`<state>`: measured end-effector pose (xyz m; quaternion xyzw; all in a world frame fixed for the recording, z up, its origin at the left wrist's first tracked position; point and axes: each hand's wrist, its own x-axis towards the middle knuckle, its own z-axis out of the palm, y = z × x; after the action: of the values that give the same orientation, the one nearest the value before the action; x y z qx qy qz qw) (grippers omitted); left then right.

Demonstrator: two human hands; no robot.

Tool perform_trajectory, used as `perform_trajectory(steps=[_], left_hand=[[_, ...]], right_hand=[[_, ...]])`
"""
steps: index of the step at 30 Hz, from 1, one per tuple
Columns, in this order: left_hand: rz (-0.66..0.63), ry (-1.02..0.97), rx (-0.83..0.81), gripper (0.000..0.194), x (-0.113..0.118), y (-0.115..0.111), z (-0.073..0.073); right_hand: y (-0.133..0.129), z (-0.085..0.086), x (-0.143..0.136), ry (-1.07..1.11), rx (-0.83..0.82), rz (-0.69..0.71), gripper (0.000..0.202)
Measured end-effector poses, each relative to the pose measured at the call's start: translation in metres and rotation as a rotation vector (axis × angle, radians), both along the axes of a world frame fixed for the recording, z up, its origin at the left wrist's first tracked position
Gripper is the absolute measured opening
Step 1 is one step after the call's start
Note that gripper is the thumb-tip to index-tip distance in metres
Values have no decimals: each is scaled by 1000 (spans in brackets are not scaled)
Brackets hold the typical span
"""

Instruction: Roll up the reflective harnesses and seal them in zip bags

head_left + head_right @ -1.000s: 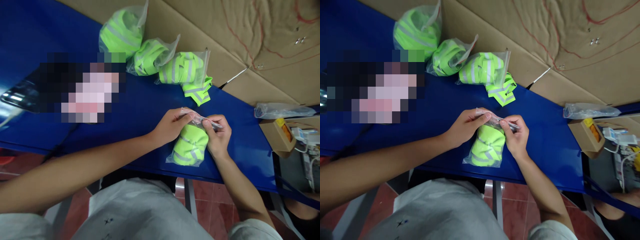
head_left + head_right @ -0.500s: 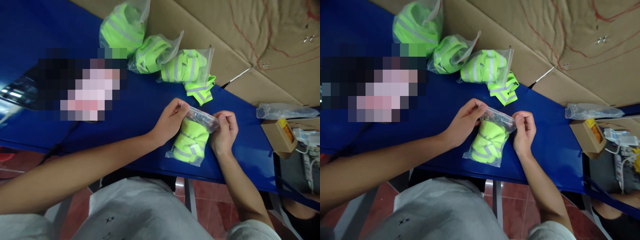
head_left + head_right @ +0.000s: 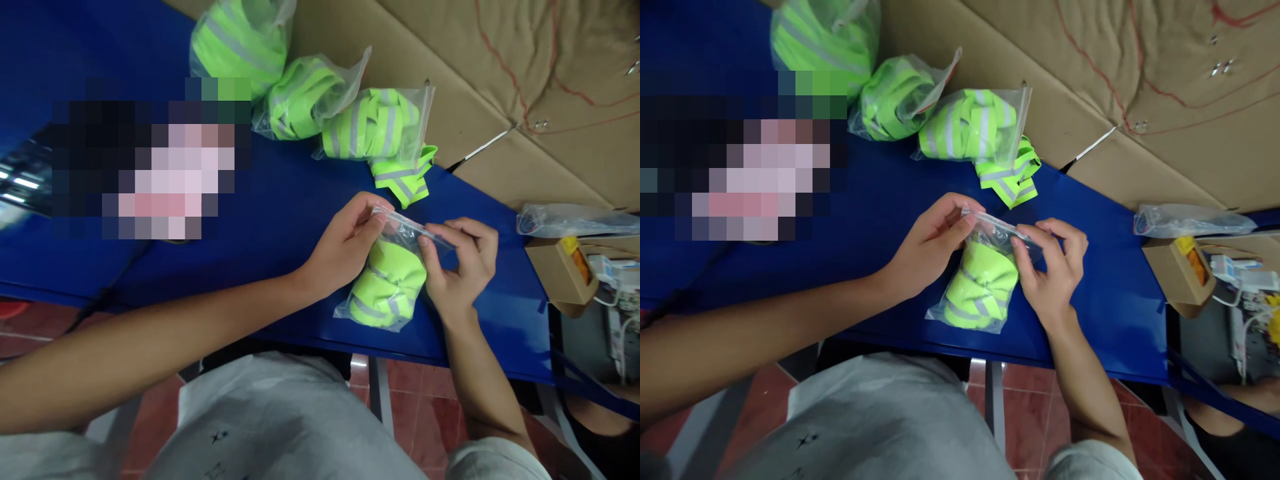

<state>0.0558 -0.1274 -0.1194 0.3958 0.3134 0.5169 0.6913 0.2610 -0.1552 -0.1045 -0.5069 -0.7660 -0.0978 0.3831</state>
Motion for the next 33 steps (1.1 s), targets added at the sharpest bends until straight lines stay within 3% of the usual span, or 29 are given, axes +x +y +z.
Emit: perform_trajectory(steps=[7, 16, 21, 26, 33], left_hand=[[-4, 13, -26, 9, -1, 1, -1], [-39, 92, 42, 15, -4, 1, 1], [-34, 93, 95, 11, -6, 2, 3], [-27, 115, 113, 15, -7, 2, 5], [-14, 242, 195, 13, -10, -1, 13]], right_hand=[[0, 2, 4, -82, -56, -12, 8], [-3, 6, 3, -98, -63, 117, 11], [-1, 7, 2, 179, -169, 134, 27], [1, 6, 3, 382, -360, 114, 10], [-1, 9, -1, 440, -311, 157, 7]])
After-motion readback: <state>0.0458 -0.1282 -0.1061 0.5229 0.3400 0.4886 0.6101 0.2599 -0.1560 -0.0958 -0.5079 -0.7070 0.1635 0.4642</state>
